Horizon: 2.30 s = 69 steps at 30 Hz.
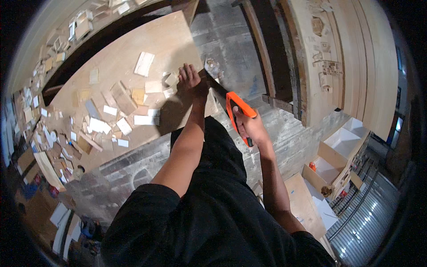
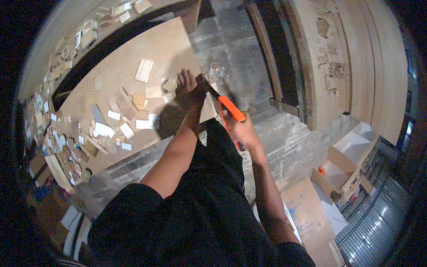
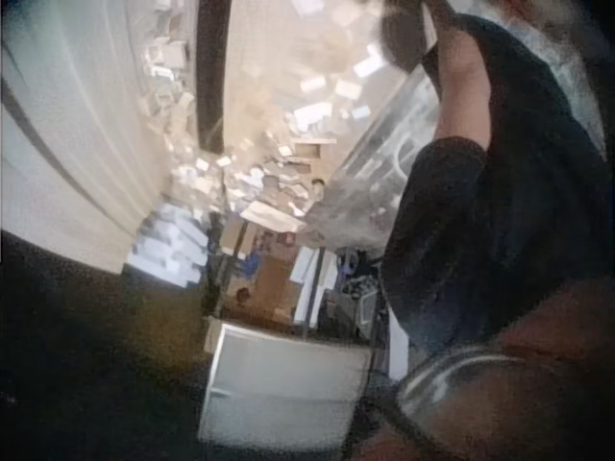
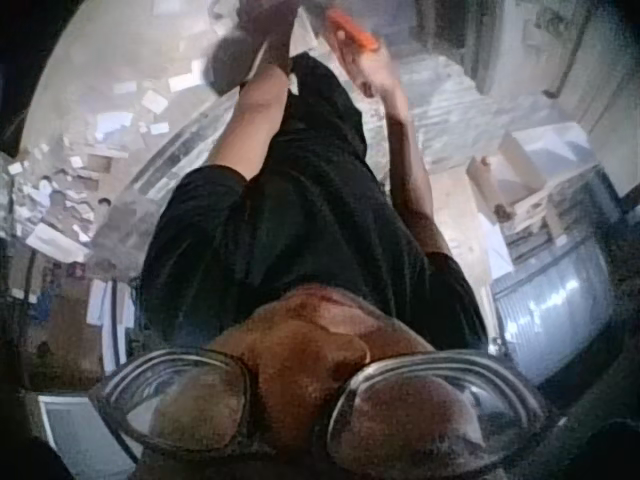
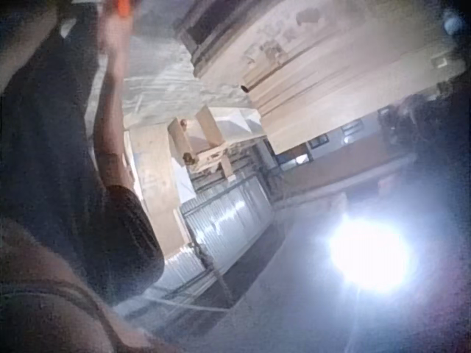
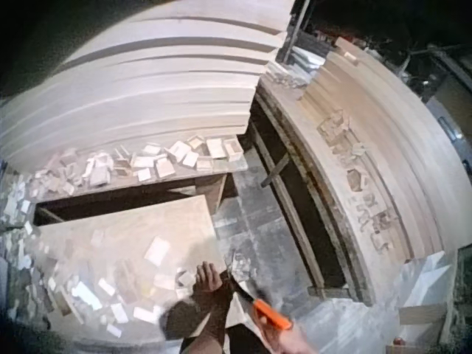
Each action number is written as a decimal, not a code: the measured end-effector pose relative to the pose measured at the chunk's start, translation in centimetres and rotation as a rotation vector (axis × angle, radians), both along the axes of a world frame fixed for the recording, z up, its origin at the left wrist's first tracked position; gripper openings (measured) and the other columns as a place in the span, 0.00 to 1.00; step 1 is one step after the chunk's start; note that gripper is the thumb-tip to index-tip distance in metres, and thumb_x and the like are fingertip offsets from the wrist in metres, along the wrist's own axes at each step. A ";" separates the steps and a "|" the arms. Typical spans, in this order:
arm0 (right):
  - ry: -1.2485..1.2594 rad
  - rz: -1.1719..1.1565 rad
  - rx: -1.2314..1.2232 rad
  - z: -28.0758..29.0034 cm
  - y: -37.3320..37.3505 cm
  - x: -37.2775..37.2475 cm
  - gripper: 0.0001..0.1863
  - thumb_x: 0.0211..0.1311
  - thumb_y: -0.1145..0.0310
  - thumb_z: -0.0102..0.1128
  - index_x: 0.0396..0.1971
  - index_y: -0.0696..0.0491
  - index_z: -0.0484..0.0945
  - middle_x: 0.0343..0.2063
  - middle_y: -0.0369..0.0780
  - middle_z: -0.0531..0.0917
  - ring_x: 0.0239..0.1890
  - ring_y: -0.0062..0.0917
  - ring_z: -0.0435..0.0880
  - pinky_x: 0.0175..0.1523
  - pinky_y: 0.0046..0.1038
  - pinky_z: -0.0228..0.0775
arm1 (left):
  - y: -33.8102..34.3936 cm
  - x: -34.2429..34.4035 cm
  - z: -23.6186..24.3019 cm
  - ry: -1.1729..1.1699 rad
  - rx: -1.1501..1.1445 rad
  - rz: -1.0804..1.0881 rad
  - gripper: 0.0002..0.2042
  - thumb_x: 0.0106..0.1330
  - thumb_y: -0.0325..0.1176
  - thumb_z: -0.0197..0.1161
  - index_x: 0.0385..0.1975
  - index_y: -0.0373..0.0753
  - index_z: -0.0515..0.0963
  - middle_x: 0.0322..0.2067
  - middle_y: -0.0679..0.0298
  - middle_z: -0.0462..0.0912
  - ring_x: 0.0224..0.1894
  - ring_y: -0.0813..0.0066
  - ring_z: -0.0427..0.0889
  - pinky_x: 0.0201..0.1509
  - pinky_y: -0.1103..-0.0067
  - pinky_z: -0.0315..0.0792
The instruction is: The person saws a piece of wood using a hand saw on a workbench.
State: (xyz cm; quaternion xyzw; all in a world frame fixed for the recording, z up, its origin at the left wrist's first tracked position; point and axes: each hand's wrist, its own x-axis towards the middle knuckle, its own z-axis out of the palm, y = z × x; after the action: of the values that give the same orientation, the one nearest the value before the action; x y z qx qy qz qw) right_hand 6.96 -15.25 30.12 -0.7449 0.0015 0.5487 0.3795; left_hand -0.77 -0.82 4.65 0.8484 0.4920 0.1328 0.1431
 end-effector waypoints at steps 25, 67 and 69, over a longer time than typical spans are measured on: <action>-0.268 0.165 0.056 -3.4 0.3 -4.2 0.21 0.71 0.57 0.60 0.21 0.55 0.72 0.11 0.29 0.69 0.13 0.16 0.67 0.17 0.27 0.56 | -0.5 -0.1 -2.4 0.022 -0.007 0.038 0.33 0.63 0.38 0.56 0.69 0.31 0.61 0.72 0.49 0.57 0.76 0.46 0.51 0.78 0.55 0.43; -0.180 0.412 0.243 -7.5 10.2 4.8 0.29 0.66 0.38 0.58 0.22 0.52 0.76 0.17 0.33 0.77 0.17 0.19 0.73 0.22 0.26 0.64 | -1.0 0.4 -2.6 -0.077 0.009 -0.013 0.34 0.63 0.44 0.60 0.67 0.32 0.63 0.72 0.46 0.57 0.76 0.41 0.49 0.76 0.48 0.44; -0.179 0.472 0.262 -7.5 11.3 5.3 0.30 0.65 0.37 0.58 0.21 0.52 0.76 0.19 0.34 0.78 0.19 0.19 0.74 0.25 0.27 0.65 | -0.8 0.2 -2.4 -0.064 0.012 0.005 0.35 0.63 0.45 0.59 0.68 0.32 0.64 0.72 0.46 0.57 0.76 0.42 0.49 0.77 0.49 0.43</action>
State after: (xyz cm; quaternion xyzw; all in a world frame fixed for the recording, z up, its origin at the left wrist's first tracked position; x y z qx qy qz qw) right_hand 12.23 -3.93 22.65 -0.7147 -0.2765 0.5495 0.3327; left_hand -0.60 -1.65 2.27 0.8433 0.4884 0.1635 0.1533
